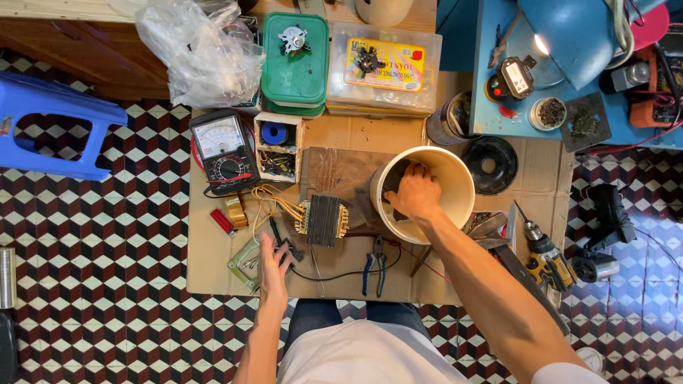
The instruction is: The person assembles a stack of black rectangular electrical components with copper windings by inserting thin metal shims between them. They repeatedly pick up shims from a white bucket, insert them into the stack, and adjust the alignment using their hands and a pair of pliers.
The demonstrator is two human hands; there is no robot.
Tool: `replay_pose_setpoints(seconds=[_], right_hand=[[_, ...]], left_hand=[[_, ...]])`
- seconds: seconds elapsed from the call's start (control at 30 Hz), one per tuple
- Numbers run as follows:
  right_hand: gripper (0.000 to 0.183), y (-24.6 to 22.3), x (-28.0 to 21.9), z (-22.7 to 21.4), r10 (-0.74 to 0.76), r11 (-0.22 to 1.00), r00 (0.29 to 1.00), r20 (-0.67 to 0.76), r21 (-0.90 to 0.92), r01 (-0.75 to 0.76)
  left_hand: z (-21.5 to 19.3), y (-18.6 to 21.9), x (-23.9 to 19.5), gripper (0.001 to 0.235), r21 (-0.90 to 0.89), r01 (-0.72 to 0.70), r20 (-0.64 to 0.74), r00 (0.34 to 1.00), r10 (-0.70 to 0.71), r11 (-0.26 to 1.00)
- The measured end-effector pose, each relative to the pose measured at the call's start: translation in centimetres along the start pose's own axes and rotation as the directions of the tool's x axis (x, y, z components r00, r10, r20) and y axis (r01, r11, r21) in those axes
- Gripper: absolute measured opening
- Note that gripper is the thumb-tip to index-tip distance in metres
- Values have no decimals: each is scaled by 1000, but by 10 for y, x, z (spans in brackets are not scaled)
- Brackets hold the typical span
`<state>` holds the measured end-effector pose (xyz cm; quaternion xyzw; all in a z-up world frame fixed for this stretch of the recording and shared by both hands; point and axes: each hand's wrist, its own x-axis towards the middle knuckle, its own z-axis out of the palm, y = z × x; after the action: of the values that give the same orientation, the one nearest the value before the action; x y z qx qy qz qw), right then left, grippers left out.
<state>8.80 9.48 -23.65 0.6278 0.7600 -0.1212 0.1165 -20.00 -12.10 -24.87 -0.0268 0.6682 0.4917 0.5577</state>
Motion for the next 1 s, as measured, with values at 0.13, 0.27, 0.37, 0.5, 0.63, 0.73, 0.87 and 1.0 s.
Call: replay_pose_setpoints(seconds=[0.13, 0.27, 0.37, 0.5, 0.63, 0.73, 0.87, 1.0], right_hand=[[70, 4, -4, 23, -4, 993, 1000, -4, -118, 3], [61, 7, -4, 20, 14, 999, 1000, -11, -50, -15], [57, 6, -8, 17, 10, 1000, 998, -59, -11, -10], [54, 1, -12, 19, 9, 997, 998, -65, 76, -4], [58, 5, -10, 26, -3, 991, 999, -43, 131, 9], [61, 5, -7, 37, 93, 958, 993, -70, 277, -70], [46, 12, 1, 48, 146, 946, 976, 159, 265, -185], [36, 10, 0, 49, 78, 938, 972, 224, 315, -147]], left_hand=[[-5, -12, -19, 98, -89, 24, -45, 999, -28, 996], [-7, -18, -31, 95, -88, 35, -84, 996, -42, 995], [-4, -17, -31, 94, -103, 36, -96, 994, -46, 994], [1, -17, -28, 92, -108, 37, -117, 992, -49, 993], [6, -18, -27, 92, -129, 22, -116, 993, -37, 991], [7, -18, -29, 91, -132, 10, -131, 991, -27, 991], [18, -22, -31, 90, -150, 32, -119, 992, -50, 988], [17, -25, -36, 91, -142, 56, -112, 991, -73, 988]])
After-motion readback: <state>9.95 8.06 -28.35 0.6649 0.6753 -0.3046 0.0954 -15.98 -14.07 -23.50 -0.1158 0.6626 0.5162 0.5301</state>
